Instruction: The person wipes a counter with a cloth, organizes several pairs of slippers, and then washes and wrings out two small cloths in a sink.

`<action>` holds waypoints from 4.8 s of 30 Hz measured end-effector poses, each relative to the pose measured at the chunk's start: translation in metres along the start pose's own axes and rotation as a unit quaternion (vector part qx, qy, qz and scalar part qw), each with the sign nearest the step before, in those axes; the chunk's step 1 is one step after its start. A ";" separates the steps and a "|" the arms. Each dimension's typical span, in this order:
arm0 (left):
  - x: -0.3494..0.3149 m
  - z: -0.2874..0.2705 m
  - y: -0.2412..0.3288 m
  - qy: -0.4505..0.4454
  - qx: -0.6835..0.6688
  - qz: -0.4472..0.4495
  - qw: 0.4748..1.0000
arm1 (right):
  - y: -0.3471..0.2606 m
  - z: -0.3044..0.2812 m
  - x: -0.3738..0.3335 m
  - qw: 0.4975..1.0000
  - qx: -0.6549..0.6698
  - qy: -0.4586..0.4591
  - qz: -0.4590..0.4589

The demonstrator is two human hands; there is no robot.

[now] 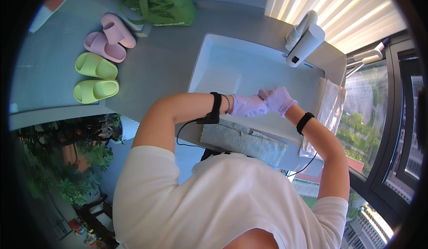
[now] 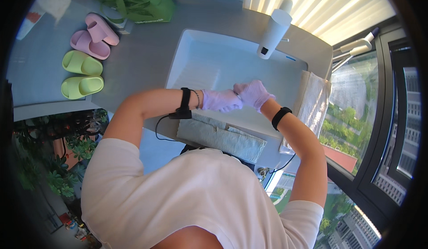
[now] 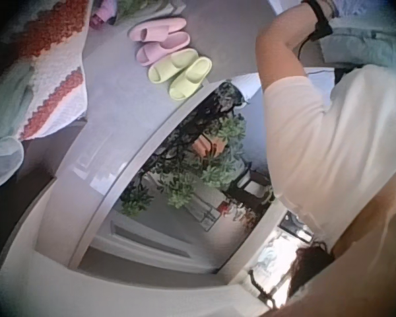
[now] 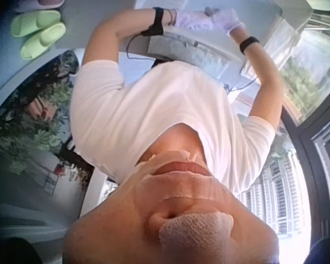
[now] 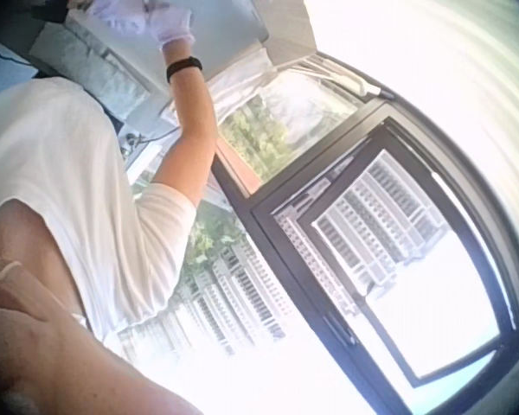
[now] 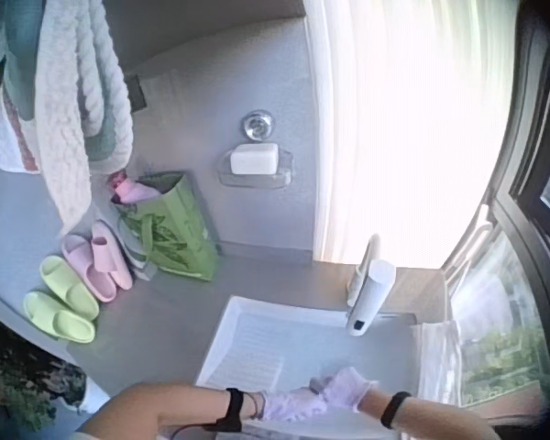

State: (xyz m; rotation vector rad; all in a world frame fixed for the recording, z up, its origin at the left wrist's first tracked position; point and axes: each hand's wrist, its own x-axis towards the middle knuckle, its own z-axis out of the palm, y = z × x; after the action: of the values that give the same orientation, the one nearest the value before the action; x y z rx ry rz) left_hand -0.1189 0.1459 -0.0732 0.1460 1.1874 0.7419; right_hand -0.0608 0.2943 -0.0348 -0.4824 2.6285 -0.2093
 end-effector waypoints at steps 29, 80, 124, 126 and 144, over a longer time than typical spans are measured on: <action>-0.106 -0.029 -0.041 0.347 -0.153 0.296 0.877 | 0.083 0.114 0.058 0.927 0.166 -0.149 0.301; -0.101 0.010 -0.036 0.290 -0.151 0.338 0.883 | 0.098 0.097 -0.136 0.093 0.814 0.557 0.135; -0.096 0.028 0.017 0.100 -0.304 0.477 0.818 | -0.025 -0.003 -0.052 0.363 0.855 0.359 0.089; -0.091 0.022 0.009 0.130 -0.285 0.464 0.829 | -0.033 -0.019 -0.064 0.286 0.888 0.360 -0.009; -0.129 0.023 0.046 0.422 0.300 0.385 0.764 | -0.037 -0.097 -0.124 0.533 0.714 0.453 -0.020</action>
State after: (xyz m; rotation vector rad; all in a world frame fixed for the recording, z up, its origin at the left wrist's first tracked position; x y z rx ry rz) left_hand -0.1410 0.1103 0.0592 0.9681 2.2776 1.1705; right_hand 0.0088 0.3119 0.1097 0.3033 1.9866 -2.8883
